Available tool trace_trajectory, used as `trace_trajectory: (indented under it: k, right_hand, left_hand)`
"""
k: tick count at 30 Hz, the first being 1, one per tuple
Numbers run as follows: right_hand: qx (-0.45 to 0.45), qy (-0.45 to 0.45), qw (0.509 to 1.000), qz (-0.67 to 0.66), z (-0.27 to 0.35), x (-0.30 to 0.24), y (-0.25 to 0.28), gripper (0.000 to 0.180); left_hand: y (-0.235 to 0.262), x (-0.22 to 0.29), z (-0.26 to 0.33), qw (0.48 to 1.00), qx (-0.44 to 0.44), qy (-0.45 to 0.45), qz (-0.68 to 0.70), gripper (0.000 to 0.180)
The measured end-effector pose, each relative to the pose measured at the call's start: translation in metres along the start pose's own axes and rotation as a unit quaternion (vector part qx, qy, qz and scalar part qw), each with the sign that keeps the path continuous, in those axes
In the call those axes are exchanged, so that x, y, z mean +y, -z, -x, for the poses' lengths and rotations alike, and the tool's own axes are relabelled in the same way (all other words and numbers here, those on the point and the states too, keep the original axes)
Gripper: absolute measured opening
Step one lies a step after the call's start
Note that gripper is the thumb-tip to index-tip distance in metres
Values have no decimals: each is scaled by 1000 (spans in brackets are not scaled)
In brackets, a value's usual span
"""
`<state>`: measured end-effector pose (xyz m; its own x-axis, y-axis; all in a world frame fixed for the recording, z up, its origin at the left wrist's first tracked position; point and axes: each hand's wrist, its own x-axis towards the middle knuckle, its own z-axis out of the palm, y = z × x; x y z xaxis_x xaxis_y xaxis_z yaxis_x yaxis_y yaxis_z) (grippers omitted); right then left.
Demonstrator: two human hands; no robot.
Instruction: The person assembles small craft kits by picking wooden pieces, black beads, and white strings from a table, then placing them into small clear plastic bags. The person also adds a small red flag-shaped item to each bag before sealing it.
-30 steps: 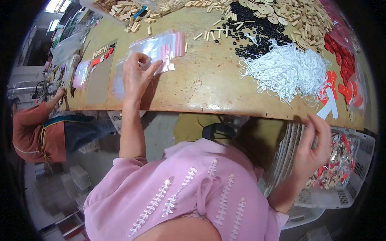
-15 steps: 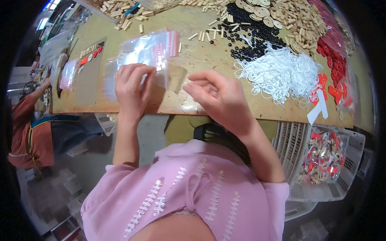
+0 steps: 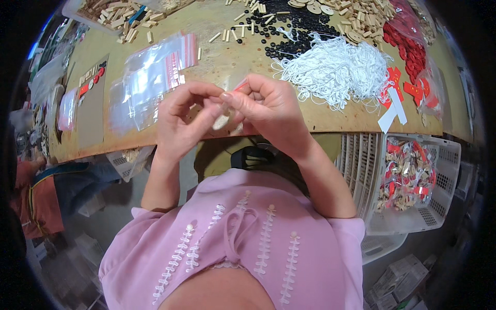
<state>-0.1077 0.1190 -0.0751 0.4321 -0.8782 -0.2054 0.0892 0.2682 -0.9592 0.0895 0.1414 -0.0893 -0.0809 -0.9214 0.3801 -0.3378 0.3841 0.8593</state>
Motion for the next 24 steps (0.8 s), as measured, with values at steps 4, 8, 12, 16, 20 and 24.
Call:
trace_trajectory:
  k: [4,8,12,16,20,24]
  right_hand:
    - [37,17,999,7,1,1,0,20]
    - [50,14,997,65,1,6,-1,20]
    - [20,-20,996,80,5,10,3,21]
    - [42,-21,999,15,3,5,8,21]
    - [14,-8,1000,-10,-1,9,24,9]
    - [73,447,798,397,-1,-22,-4,10]
  left_hand:
    - [-8,8,2,999,-22,28,1,7]
    - [-13,5,2,996,-8,23,-80,3]
    - [-12,-5,1,989,52,57,-124,5]
    - [-7,4,-1,970,-50,-161,-177,12]
    - [10,5,-5,955,-111,-177,-212,11]
    - [40,11,-1,949,-147,-177,-215,14]
